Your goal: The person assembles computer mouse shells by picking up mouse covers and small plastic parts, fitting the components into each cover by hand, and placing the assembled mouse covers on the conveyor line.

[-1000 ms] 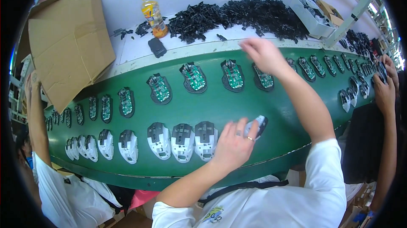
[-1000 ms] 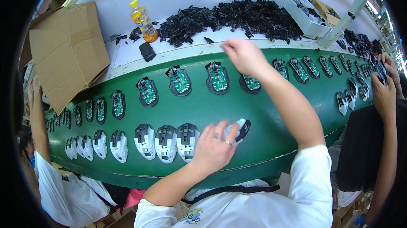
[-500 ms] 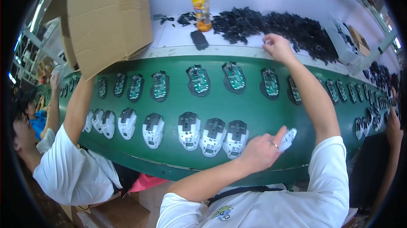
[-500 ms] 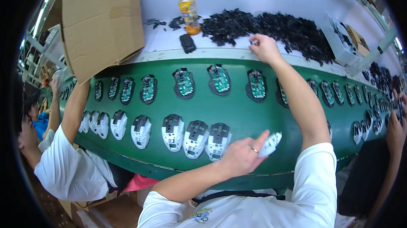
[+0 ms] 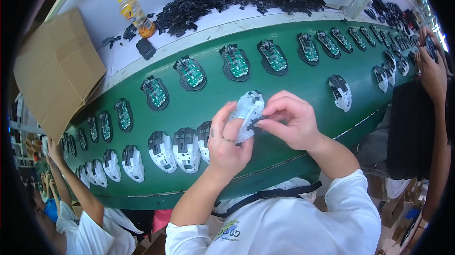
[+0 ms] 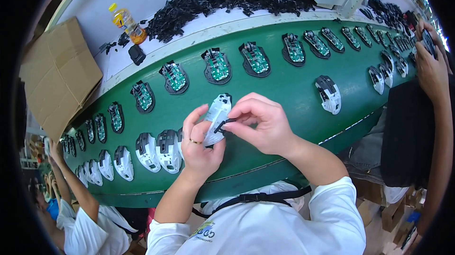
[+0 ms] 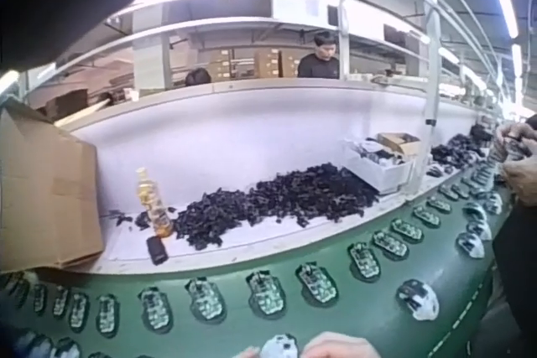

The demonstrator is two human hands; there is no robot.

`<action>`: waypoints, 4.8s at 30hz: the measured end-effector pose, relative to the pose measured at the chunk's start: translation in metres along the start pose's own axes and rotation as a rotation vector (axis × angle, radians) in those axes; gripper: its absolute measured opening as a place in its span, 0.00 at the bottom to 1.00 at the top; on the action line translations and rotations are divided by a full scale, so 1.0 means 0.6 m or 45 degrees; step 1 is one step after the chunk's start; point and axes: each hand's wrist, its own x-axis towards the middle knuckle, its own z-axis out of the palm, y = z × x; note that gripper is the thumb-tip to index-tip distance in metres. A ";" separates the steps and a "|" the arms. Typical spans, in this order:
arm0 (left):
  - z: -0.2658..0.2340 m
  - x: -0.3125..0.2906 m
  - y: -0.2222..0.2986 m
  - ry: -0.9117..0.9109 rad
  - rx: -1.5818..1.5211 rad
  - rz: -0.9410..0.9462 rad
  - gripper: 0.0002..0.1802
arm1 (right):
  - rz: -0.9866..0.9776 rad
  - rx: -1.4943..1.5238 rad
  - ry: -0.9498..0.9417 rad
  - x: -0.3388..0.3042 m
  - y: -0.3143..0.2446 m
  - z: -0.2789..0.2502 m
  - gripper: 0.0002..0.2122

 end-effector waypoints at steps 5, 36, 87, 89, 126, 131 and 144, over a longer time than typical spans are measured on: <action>-0.004 -0.011 -0.006 -0.098 0.082 -0.007 0.22 | -0.161 -0.339 0.008 0.001 0.000 0.007 0.09; -0.015 -0.009 -0.010 -0.176 0.065 0.100 0.23 | 0.244 0.061 0.022 0.000 0.028 0.011 0.31; -0.115 0.014 -0.041 0.281 -0.937 -0.533 0.44 | -0.102 -1.603 0.192 0.511 0.204 -0.107 0.12; -0.120 0.019 -0.048 0.283 -1.315 -0.659 0.40 | -0.224 -1.644 0.147 0.538 0.256 -0.162 0.11; -0.118 0.003 -0.022 -0.551 -1.912 -1.387 0.30 | -1.223 -1.336 -1.317 0.135 -0.086 0.091 0.13; -0.121 -0.004 -0.033 -0.455 -2.040 -1.273 0.32 | -0.944 -1.290 -0.996 0.116 -0.077 0.091 0.13; -0.108 -0.027 -0.036 -0.379 -2.028 -1.006 0.41 | 0.603 0.457 -0.307 0.013 -0.024 0.153 0.37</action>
